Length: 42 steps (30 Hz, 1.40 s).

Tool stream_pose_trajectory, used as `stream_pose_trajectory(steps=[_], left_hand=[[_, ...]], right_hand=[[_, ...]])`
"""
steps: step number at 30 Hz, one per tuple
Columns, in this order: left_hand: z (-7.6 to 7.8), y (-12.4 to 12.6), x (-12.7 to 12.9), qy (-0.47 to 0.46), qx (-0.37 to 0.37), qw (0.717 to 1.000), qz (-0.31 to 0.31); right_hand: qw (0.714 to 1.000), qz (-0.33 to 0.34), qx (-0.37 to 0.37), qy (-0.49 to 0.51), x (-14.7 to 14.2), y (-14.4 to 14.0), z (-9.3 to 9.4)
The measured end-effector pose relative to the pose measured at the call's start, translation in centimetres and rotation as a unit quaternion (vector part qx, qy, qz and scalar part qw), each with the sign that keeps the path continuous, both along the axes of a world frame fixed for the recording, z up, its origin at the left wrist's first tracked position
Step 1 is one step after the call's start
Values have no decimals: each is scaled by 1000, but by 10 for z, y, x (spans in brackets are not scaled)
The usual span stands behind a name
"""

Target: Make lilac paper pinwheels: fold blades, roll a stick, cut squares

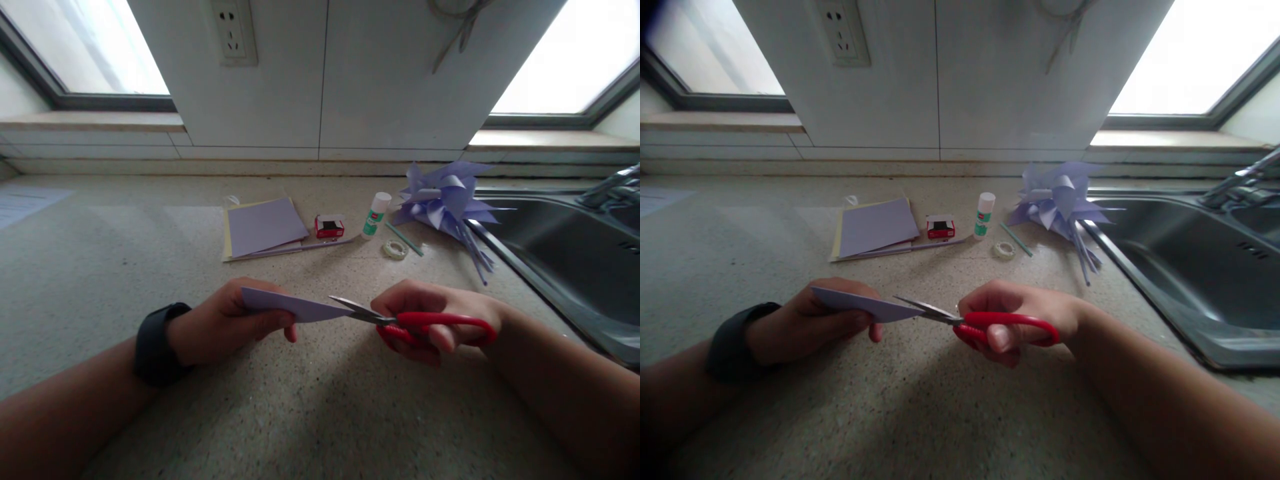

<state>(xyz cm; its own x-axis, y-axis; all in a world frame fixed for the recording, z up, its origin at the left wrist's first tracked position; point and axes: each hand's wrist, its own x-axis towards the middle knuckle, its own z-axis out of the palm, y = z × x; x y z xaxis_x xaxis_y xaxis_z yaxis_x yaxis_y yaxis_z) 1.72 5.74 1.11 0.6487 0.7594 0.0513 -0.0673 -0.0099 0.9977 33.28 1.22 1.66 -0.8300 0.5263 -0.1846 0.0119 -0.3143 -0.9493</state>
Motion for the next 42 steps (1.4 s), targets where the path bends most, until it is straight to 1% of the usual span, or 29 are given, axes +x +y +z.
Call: stream_pose_trajectory(steps=[3,7,11,14,19,24,28,33,37,42], left_hand=[[-1,0,-1,73,89,990,-85],[-4,3,-2,88,164,976,-112],[-7,6,-2,85,200,968,-124],[-7,6,-2,83,213,965,-126],[-6,6,-2,82,222,963,-128],[-7,7,-2,89,229,961,-125],[-6,5,-3,94,235,960,-122],[-4,5,-3,87,239,959,-126],[-3,5,-2,87,237,959,-130],[-3,4,-1,86,237,957,-141]], right_hand=[[1000,8,-8,3,2,2,-2],[1000,8,-18,-9,3,3,-4],[1000,7,-17,-17,4,3,-4],[1000,1,-22,-18,4,3,-5],[998,-16,-51,-25,6,2,-8],[997,-40,-55,-36,5,0,-5],[997,-40,-48,-47,4,0,-2],[996,-41,-54,-64,6,0,-3],[996,-30,-58,-58,5,-1,-2],[993,-46,-78,-70,0,-4,0]])
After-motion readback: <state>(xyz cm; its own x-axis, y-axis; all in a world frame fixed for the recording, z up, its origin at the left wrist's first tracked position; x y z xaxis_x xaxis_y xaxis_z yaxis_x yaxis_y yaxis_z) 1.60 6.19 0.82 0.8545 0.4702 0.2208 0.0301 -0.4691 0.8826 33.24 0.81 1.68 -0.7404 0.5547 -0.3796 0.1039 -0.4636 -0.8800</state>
